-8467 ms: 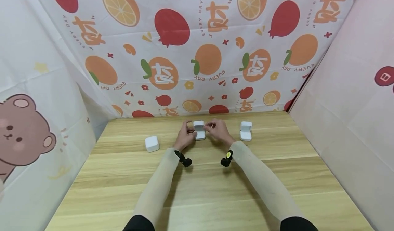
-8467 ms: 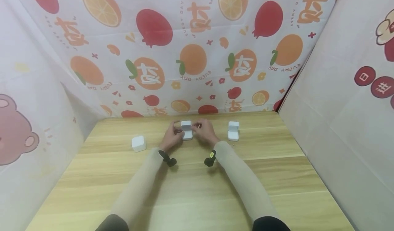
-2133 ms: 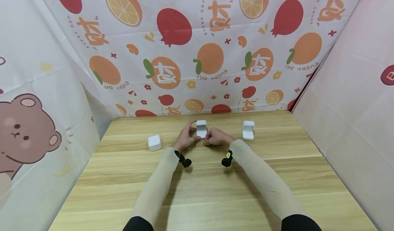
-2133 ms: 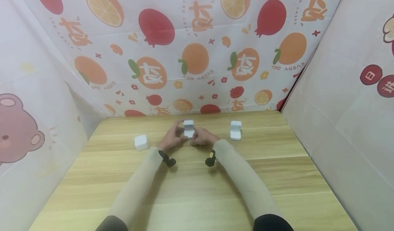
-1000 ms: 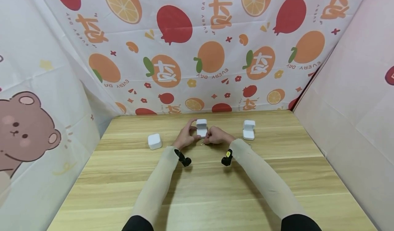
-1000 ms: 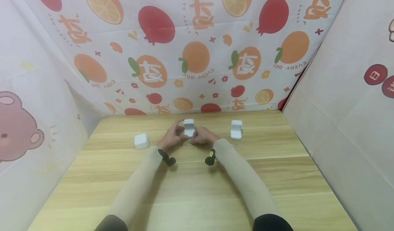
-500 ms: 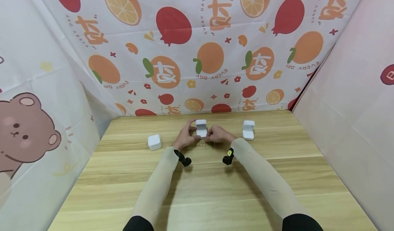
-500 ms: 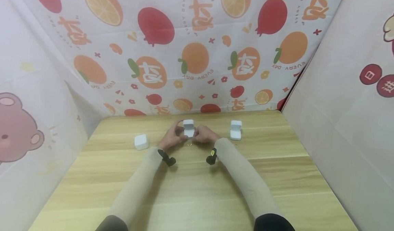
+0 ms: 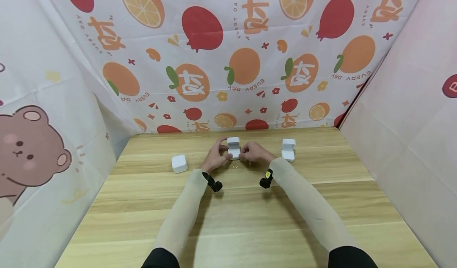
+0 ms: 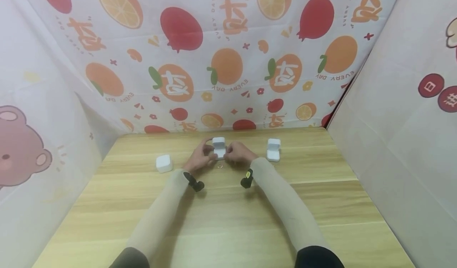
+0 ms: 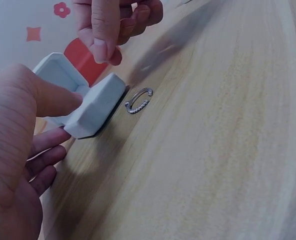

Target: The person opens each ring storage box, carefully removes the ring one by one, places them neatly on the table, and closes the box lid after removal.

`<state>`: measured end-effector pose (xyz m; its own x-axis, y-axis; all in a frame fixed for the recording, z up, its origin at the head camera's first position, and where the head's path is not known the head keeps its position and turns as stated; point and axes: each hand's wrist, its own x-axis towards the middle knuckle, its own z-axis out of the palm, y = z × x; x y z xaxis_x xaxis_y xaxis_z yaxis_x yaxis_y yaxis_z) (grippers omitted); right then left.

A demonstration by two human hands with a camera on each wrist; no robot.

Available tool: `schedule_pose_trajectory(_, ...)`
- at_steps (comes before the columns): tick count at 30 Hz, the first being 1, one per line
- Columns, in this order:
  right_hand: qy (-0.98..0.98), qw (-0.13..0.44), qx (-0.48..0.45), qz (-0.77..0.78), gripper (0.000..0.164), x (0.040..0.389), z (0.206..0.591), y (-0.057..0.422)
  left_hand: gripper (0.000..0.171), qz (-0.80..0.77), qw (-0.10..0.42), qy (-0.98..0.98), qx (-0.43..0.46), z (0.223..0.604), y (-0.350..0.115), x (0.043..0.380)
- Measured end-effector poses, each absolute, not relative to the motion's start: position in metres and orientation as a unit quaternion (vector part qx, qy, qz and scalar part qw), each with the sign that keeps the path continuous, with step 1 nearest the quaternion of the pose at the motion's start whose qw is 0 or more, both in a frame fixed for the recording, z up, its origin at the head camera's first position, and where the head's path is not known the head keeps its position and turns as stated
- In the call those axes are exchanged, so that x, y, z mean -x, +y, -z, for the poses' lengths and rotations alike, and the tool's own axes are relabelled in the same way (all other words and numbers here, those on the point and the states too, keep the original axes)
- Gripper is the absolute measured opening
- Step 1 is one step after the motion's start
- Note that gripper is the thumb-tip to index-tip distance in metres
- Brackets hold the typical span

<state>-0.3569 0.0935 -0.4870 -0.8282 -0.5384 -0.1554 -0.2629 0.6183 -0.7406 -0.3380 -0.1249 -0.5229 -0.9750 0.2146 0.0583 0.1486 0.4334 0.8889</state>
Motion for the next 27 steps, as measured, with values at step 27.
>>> schedule_pose_trajectory(27,0.882,0.159,0.228,0.381,0.026,0.360,0.466,0.106,0.054,-0.517,-0.014,0.853,-0.074,0.519,-0.135,0.339)
